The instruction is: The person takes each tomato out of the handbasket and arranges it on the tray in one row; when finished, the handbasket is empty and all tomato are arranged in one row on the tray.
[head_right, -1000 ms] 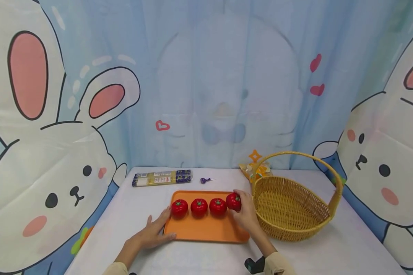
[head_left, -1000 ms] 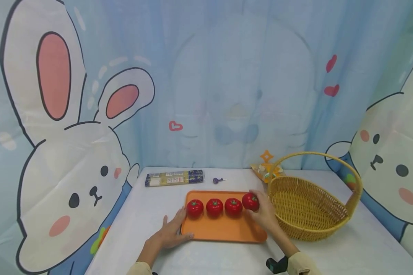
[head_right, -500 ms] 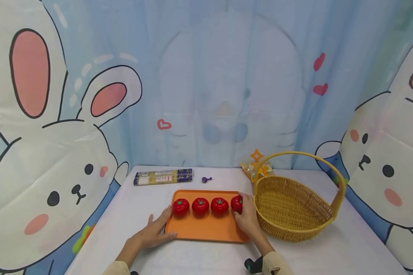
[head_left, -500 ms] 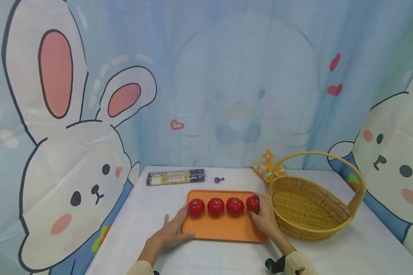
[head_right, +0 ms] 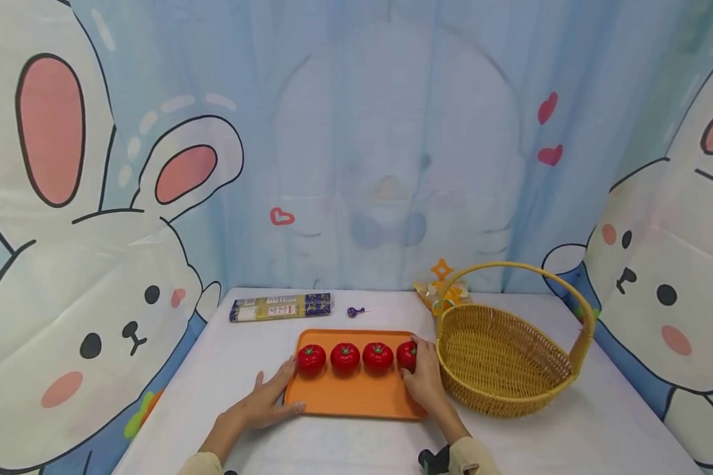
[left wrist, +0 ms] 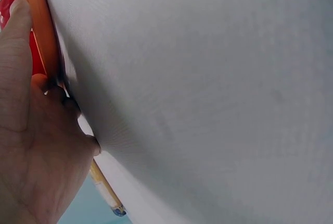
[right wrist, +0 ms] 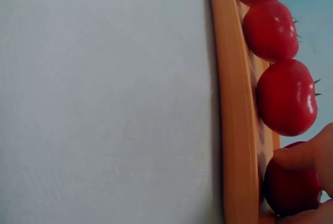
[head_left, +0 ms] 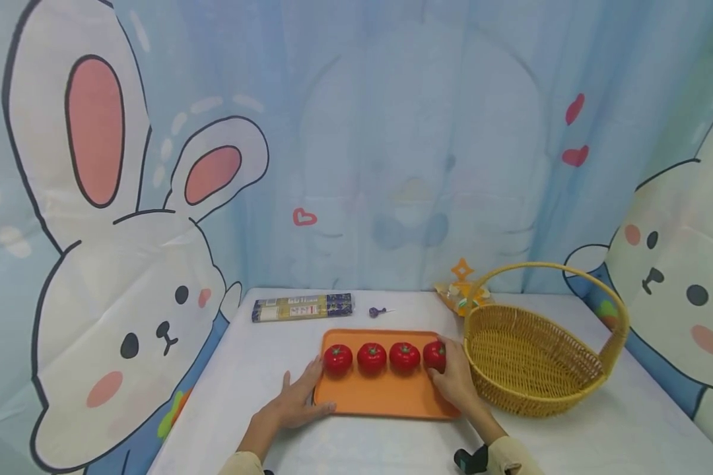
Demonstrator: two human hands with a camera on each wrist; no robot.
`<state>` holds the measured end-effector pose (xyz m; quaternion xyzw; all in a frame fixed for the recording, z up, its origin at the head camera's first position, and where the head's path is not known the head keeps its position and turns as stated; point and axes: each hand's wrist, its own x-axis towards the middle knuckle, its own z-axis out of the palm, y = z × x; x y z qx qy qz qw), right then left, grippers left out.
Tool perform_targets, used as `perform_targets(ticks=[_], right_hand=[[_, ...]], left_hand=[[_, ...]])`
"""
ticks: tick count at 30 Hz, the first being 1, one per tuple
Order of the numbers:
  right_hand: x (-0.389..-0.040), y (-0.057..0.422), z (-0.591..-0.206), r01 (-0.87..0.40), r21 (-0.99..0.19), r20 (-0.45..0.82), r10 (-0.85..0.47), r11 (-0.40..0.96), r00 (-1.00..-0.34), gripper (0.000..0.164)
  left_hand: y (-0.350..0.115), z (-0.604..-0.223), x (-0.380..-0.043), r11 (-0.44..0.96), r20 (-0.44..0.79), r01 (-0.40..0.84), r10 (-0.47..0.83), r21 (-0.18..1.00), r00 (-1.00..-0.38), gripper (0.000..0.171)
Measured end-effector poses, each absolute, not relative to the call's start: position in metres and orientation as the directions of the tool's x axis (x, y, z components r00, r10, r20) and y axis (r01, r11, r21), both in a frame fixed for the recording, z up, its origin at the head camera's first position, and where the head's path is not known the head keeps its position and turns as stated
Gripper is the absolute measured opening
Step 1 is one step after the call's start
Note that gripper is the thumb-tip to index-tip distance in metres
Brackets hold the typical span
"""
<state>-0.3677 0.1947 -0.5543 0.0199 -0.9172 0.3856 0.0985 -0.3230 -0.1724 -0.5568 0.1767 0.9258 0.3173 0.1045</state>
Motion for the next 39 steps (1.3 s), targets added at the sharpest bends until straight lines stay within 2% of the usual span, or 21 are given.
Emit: perform_targets(ticks=[8,17,23,31,39], right_hand=[[-0.368,0.189,-0.555,-0.105,-0.714,0.196,0.053,0.693,-0.979,0.079],[-0.367,0.182,-0.556,-0.036,-0.700,0.171,0.119,0.713,-0.978,0.079],[-0.370,0.184,-0.555,-0.044,-0.686,0.190,0.121,0.726,-0.974,0.079],[-0.366,0.190,-0.556,-0.009,-0.692,0.146,0.127,0.722,-0.981,0.086],[-0.344,0.194,-0.552,-0.155,-0.631,0.258,0.017,0.760,-0.966,0.088]], left_hand=[[-0.173,-0.552,-0.322,0.739,-0.085,0.264,0.398,0.620,-0.913,0.106],[-0.171,-0.553,-0.318,0.738,-0.087,0.259,0.394,0.623,-0.915,0.106],[-0.167,-0.552,-0.317,0.748,-0.083,0.255,0.382,0.613,-0.920,0.105],[-0.163,-0.556,-0.321,0.723,-0.070,0.275,0.407,0.633,-0.911,0.106],[-0.166,-0.563,-0.323,0.717,-0.017,0.304,0.402,0.627,-0.915,0.110]])
